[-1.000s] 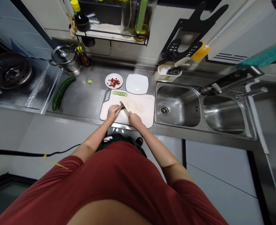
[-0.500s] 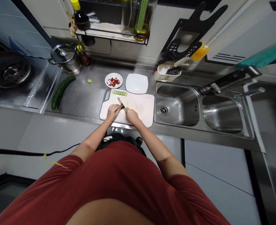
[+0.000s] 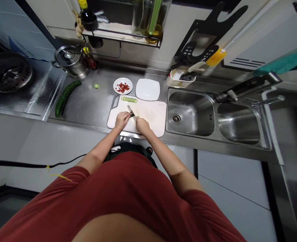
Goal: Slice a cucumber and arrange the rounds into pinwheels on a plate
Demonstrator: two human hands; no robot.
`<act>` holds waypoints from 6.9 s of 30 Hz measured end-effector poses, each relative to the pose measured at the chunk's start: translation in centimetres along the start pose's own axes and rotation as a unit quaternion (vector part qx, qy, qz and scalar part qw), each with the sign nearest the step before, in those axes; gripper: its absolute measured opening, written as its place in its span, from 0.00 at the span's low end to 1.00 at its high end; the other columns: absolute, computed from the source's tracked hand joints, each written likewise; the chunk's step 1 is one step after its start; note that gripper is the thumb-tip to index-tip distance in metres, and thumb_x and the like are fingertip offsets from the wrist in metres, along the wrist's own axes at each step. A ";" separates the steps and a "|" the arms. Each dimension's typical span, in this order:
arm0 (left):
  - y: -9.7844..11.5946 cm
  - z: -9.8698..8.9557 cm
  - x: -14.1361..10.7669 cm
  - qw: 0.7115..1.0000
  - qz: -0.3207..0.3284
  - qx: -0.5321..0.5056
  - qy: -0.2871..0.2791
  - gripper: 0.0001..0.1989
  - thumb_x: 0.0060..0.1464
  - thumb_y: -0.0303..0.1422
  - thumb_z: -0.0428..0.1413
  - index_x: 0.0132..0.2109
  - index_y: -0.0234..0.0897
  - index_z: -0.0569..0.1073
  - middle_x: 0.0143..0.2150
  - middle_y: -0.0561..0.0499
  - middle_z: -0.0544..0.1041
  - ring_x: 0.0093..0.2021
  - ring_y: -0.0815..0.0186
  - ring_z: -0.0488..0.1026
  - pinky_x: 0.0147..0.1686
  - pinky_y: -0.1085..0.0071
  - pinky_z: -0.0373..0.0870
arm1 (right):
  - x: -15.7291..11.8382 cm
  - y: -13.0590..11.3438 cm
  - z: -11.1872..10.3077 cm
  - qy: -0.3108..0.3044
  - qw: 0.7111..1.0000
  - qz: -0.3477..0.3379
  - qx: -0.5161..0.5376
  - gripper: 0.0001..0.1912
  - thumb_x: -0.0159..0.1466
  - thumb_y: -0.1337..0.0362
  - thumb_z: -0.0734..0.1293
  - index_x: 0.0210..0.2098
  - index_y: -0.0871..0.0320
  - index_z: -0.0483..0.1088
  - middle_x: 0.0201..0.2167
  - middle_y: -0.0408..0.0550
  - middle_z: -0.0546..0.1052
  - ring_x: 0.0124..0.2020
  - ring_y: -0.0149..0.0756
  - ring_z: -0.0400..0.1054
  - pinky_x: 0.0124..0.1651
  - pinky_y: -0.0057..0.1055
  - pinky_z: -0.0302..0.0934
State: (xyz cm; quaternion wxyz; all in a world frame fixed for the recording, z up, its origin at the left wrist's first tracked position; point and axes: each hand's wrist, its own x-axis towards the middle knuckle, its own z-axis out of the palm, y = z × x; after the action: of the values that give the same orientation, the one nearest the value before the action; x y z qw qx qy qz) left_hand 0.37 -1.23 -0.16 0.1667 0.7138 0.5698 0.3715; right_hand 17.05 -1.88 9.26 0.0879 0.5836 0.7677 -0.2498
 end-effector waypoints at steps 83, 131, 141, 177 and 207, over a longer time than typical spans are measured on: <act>0.5 -0.2 -0.1 1.000 -0.013 0.024 -0.012 0.14 0.63 0.38 0.48 0.45 0.42 0.77 0.46 0.47 0.78 0.48 0.61 0.72 0.50 0.60 0.64 | 1.2 -0.8 0.8 -0.016 1.000 0.004 -0.005 0.15 0.66 0.75 0.54 0.51 0.63 0.61 0.44 0.59 0.75 0.46 0.41 0.71 0.46 0.32 0.62; 0.4 -0.2 -0.1 0.998 -0.026 0.057 -0.016 0.13 0.63 0.37 0.48 0.45 0.41 0.77 0.47 0.47 0.78 0.49 0.62 0.71 0.51 0.63 0.62 | 2.3 -1.3 0.7 -0.008 0.999 0.019 0.027 0.15 0.67 0.73 0.54 0.52 0.63 0.61 0.45 0.58 0.75 0.47 0.41 0.71 0.45 0.31 0.62; 0.7 -0.5 0.0 0.997 -0.028 0.068 -0.023 0.13 0.62 0.37 0.48 0.45 0.41 0.77 0.47 0.48 0.78 0.48 0.62 0.71 0.51 0.64 0.62 | 3.1 -1.8 0.3 0.000 0.999 0.024 0.049 0.15 0.67 0.73 0.54 0.52 0.63 0.62 0.47 0.57 0.75 0.48 0.41 0.71 0.45 0.31 0.62; 1.8 -0.8 0.4 0.995 -0.073 0.070 -0.019 0.13 0.60 0.36 0.51 0.50 0.41 0.74 0.48 0.46 0.77 0.49 0.59 0.72 0.52 0.62 0.62 | -4.9 2.9 2.3 -0.046 0.998 0.035 0.005 0.13 0.67 0.70 0.57 0.49 0.63 0.66 0.42 0.59 0.75 0.44 0.42 0.71 0.42 0.31 0.61; 10.4 -0.6 7.0 0.968 0.037 -0.004 -0.250 0.07 0.52 0.36 0.59 0.38 0.41 0.78 0.40 0.49 0.77 0.44 0.60 0.71 0.49 0.63 0.65 | -6.8 7.0 1.3 0.203 0.972 0.058 -0.100 0.21 0.69 0.65 0.54 0.60 0.51 0.63 0.54 0.55 0.64 0.42 0.40 0.58 0.45 0.33 0.46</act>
State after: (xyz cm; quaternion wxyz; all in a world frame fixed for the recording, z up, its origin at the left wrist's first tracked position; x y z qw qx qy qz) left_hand 7.61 2.13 9.46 0.2924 0.8038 0.4821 0.1896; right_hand 25.48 -6.94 9.09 0.0024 0.6541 0.7552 -0.0419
